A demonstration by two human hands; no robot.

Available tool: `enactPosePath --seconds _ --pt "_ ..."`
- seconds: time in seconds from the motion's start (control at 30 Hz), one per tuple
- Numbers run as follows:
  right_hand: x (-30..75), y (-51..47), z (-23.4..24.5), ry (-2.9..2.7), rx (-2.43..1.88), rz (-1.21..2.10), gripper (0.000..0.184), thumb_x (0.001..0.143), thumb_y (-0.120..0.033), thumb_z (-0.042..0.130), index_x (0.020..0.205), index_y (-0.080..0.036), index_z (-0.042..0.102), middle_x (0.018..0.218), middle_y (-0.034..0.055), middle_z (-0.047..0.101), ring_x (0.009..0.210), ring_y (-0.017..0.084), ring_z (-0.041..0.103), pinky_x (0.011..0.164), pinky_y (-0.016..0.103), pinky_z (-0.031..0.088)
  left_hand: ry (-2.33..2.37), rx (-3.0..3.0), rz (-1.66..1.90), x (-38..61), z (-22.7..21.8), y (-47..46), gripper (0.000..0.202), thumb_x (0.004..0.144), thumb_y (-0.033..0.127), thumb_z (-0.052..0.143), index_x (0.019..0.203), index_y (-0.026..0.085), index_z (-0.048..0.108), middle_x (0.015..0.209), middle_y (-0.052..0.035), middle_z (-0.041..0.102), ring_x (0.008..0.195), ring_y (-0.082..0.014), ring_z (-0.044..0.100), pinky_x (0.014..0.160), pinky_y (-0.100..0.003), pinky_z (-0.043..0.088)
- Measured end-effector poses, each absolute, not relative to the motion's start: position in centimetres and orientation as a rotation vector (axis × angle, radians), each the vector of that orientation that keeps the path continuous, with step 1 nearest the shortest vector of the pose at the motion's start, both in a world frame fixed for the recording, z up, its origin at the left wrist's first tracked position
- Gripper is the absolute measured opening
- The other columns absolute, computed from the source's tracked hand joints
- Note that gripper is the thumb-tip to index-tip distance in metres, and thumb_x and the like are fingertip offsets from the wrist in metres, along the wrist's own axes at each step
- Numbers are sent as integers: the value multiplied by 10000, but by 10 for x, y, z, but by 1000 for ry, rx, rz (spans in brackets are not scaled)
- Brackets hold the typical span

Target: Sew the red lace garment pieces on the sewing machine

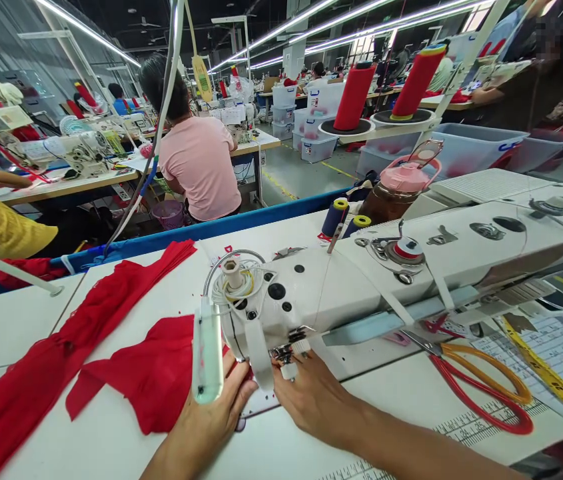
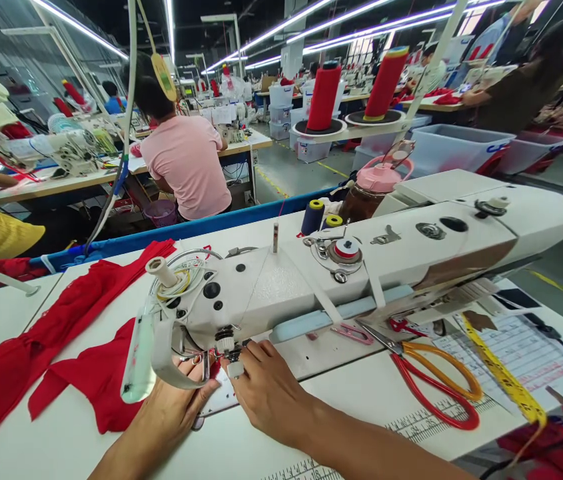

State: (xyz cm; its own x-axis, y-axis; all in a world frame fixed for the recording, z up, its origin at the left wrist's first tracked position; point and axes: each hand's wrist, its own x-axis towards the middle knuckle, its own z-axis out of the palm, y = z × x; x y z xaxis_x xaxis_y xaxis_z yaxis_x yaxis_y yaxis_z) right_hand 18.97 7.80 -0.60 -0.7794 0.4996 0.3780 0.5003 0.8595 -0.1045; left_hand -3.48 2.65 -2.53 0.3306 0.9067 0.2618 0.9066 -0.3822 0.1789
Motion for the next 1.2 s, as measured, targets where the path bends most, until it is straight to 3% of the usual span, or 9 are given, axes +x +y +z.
enactPosePath --seconds 0.2,0.37,0.57,0.87,1.03,1.2 --pt "190 78 -12 -2598 -760 -20 149 900 -119 564 963 -155 694 944 121 669 895 258 562 754 387 426 1740 2610 515 -35 -28 27 275 1003 294 486 1244 223 600 1019 -78 670 1068 -287 622 847 -405 530" --pt "190 78 -17 -2653 -759 25 131 906 -112 574 919 -174 688 929 104 653 920 264 555 835 420 425 1741 2690 556 -31 -19 22 326 972 224 509 1284 237 603 1106 -79 693 1055 -263 649 892 -398 536" --pt "190 77 -20 -2580 -789 30 146 909 -123 560 818 -173 663 940 116 627 933 268 541 891 454 401 1526 3038 719 -35 -23 30 370 924 100 489 1268 148 617 1163 -112 722 1042 -248 675 1015 -431 464" --pt "190 79 -25 -2590 -793 82 201 905 -89 513 996 -160 677 922 105 635 906 261 539 880 447 400 1504 3111 772 -36 -27 37 422 872 53 434 1211 177 652 1059 -94 762 953 -213 715 974 -375 490" --pt "191 80 -26 -2613 -810 92 129 901 -109 559 944 -171 663 935 97 629 933 251 535 877 417 401 1531 3098 782 -35 -31 35 417 872 47 424 1181 197 661 1047 -98 762 908 -202 721 847 -325 529" --pt "191 80 -25 -2435 -813 72 152 894 -101 533 810 -168 640 835 58 595 817 215 518 856 398 387 1495 3010 775 -34 -26 33 421 875 31 441 1215 163 651 1080 -111 752 998 -215 711 917 -334 518"
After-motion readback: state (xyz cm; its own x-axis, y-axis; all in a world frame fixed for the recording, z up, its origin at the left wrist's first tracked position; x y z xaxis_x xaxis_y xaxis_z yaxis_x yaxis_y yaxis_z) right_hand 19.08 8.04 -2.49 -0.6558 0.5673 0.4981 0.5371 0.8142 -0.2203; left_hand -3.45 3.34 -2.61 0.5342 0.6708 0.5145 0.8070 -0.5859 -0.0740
